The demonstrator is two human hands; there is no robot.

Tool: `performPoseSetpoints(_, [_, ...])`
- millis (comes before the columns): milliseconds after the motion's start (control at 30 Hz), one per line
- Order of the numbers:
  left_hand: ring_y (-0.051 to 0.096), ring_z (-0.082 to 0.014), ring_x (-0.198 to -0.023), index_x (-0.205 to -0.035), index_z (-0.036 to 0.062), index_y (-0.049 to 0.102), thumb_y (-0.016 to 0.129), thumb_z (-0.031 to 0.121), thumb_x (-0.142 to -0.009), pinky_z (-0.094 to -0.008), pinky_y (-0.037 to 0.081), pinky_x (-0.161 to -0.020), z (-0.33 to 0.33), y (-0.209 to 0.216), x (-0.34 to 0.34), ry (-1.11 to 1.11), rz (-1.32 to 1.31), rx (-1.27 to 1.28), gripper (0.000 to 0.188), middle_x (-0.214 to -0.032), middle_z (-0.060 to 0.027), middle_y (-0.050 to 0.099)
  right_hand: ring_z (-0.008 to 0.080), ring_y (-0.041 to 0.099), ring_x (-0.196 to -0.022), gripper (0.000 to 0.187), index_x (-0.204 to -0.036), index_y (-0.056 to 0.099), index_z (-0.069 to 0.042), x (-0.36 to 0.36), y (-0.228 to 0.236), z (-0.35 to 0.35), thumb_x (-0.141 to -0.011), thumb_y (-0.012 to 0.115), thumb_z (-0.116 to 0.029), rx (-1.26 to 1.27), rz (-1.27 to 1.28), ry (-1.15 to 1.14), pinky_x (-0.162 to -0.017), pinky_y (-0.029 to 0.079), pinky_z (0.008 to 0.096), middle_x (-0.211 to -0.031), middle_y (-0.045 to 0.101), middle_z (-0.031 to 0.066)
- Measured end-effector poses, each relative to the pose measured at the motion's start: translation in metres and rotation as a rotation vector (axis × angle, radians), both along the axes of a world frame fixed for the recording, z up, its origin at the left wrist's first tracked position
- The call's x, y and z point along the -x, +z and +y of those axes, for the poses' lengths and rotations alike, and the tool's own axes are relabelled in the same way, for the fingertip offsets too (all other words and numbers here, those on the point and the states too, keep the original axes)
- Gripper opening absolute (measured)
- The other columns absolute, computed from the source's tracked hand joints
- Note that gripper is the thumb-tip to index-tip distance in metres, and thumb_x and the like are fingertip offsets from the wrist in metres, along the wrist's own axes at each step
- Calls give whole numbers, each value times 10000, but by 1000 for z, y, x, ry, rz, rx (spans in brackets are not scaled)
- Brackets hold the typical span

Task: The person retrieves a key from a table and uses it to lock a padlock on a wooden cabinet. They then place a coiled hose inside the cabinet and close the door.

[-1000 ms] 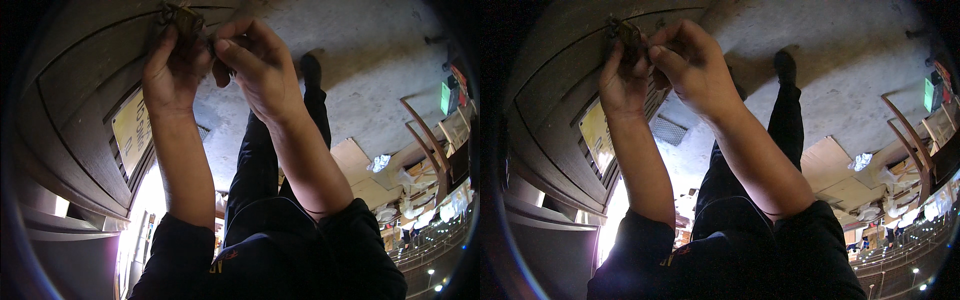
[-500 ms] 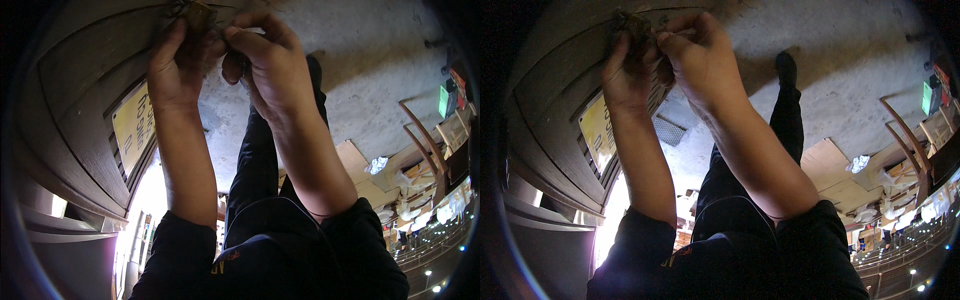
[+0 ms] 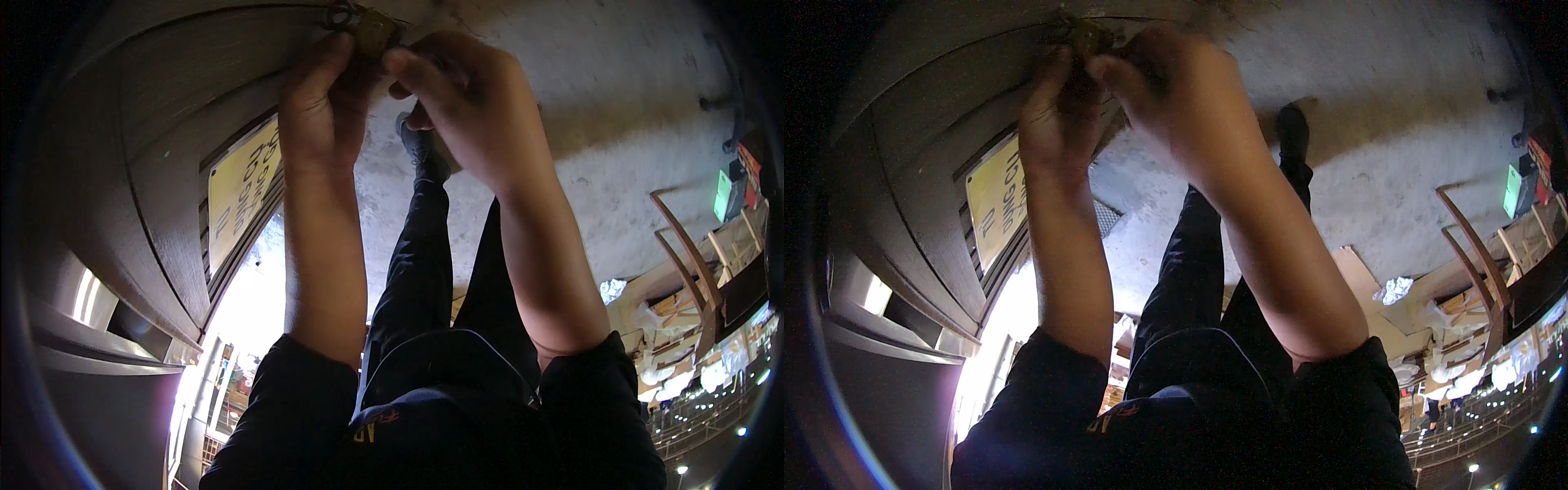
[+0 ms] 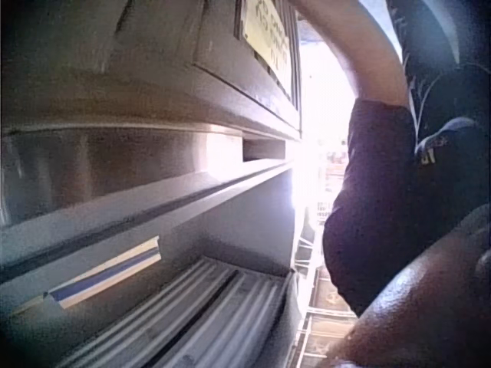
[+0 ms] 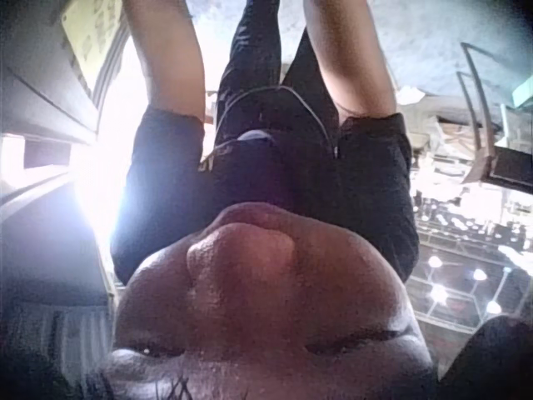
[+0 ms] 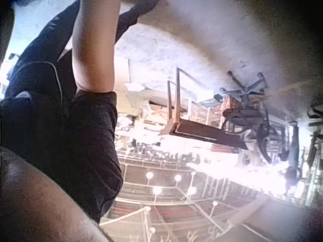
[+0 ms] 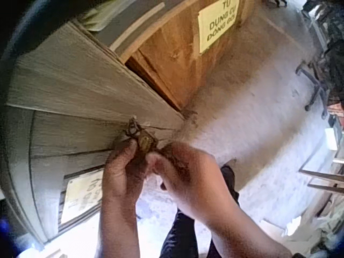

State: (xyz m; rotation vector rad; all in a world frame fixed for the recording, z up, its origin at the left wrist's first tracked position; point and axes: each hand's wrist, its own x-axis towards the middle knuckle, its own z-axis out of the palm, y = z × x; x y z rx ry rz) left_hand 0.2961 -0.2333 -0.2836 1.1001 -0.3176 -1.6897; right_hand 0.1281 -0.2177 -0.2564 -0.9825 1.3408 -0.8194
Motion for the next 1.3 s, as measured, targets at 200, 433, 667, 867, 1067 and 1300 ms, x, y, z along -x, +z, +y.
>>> performPoseSetpoints(200, [697, -277, -988, -1122, -46, 636, 632, 102, -927, -409, 588, -888, -5, 5, -1, -30, 70, -62, 245, -1041, -171, 695, 118, 662, -594, 149, -1024, 673, 15, -5, 1, 0, -976, 619, -116, 226, 344, 126, -550, 529, 255, -762, 708, 100])
performPoseSetpoints(433, [700, -277, -951, -1121, -42, 638, 638, 146, -931, -413, 566, -898, -8, 9, 1, 28, 44, -136, 268, -1028, -158, 701, 173, 651, -551, 294, -951, 676, 64, 8, 16, -17, -953, 637, -228, -324, -459, -21, -503, 535, 284, -749, 689, 149])
performPoseSetpoints(667, [673, -207, -952, -1159, 11, 642, 693, 162, -908, -342, 530, -859, -4, 5, -3, -233, 21, -35, 297, -1044, -114, 701, 173, 650, -575, 280, -1021, 653, 54, 7, -5, -14, -939, 642, -213, -435, -660, -104, -527, 530, 286, -789, 684, 142])
performPoseSetpoints(867, [697, -151, -826, -1082, -5, 713, 751, 103, -856, -282, 557, -755, 1, -5, 14, -125, -581, 125, 254, -979, -101, 738, 248, 682, -970, 282, -1156, 657, -26, -6, -34, -7, -946, 650, -214, 202, 220, -35, -837, 531, 357, -1035, 704, 143])
performPoseSetpoints(1067, [694, -178, -811, -1064, -11, 689, 768, 95, -850, -289, 551, -731, 14, -11, 27, -40, -1180, 246, 252, -992, -117, 714, 302, 663, -1098, 353, -1237, 664, -86, -4, -63, -13, -935, 677, -267, 175, 92, 59, -907, 509, 393, -1185, 689, 162])
performPoseSetpoints(1300, [655, -253, -890, -1024, 13, 669, 700, -11, -832, -335, 535, -681, 28, -19, 48, 103, -1502, 565, 196, -1013, -118, 667, 206, 630, -1109, 425, -1269, 634, -31, -9, -54, -20, -948, 682, -305, -15, -408, 99, -957, 489, 361, -1143, 695, 147])
